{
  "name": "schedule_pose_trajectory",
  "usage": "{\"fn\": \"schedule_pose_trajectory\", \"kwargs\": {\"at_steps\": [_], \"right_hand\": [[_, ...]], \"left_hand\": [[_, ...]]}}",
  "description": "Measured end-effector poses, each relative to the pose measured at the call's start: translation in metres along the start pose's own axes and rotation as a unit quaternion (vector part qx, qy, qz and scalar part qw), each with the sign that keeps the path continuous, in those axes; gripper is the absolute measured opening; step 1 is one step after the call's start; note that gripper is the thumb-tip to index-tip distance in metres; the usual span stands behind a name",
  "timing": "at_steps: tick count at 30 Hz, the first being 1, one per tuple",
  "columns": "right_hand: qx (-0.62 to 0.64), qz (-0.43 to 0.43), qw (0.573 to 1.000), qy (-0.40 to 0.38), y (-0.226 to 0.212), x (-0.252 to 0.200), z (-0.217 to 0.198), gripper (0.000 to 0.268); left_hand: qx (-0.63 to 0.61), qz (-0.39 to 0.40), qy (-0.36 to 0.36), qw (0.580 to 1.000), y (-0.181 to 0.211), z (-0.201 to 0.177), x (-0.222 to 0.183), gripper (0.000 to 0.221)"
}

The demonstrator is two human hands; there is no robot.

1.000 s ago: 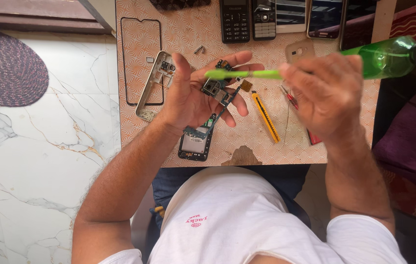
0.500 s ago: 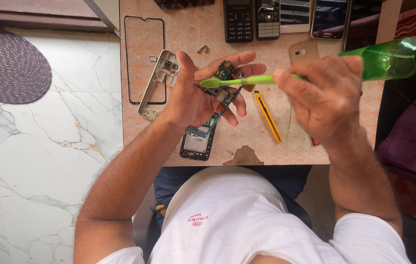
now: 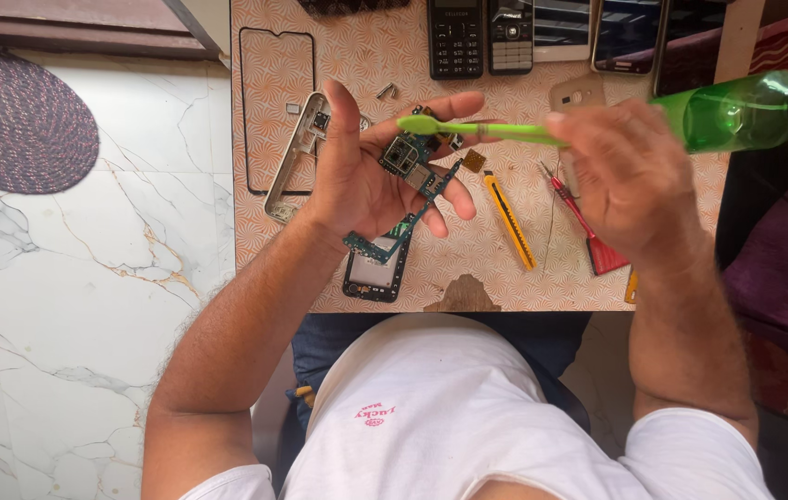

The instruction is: The person cleans a mobile phone motherboard with a toothbrush and liquid from a bottle. The person then uses a cutter to scrape a part of the motherboard.

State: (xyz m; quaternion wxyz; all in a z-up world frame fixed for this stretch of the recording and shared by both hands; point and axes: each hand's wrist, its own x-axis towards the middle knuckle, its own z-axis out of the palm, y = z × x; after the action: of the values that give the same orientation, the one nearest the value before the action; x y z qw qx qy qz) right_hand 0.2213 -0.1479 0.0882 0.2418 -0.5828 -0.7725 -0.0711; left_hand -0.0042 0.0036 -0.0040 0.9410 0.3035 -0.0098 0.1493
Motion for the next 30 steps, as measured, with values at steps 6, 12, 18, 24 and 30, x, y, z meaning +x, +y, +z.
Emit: {"fn": "schedule_pose_trajectory", "kwargs": {"at_steps": [6,12,18,24,30], "right_hand": [[-0.019,-0.012,0.999,0.028,0.013,-0.006,0.001,0.021],[-0.017,-0.012,0.999,0.046,0.013,-0.013,0.007,0.012],[-0.002,-0.023,0.998,0.054,0.015,-0.001,0.002,0.010],[0.011,-0.048,0.997,0.051,0.039,0.012,0.010,0.011],[0.080,-0.046,0.995,0.025,0.065,0.024,0.017,0.020]], "left_hand": [[-0.033,-0.009,-0.009,0.999,0.002,-0.001,-0.001,0.127],[-0.043,-0.010,-0.025,0.999,0.002,-0.001,-0.001,0.126],[-0.031,-0.022,-0.009,0.999,0.003,0.001,0.000,0.128],[0.005,-0.022,0.006,1.000,0.005,0.002,-0.002,0.126],[0.034,-0.020,0.013,0.999,0.005,-0.004,0.003,0.121]]}}
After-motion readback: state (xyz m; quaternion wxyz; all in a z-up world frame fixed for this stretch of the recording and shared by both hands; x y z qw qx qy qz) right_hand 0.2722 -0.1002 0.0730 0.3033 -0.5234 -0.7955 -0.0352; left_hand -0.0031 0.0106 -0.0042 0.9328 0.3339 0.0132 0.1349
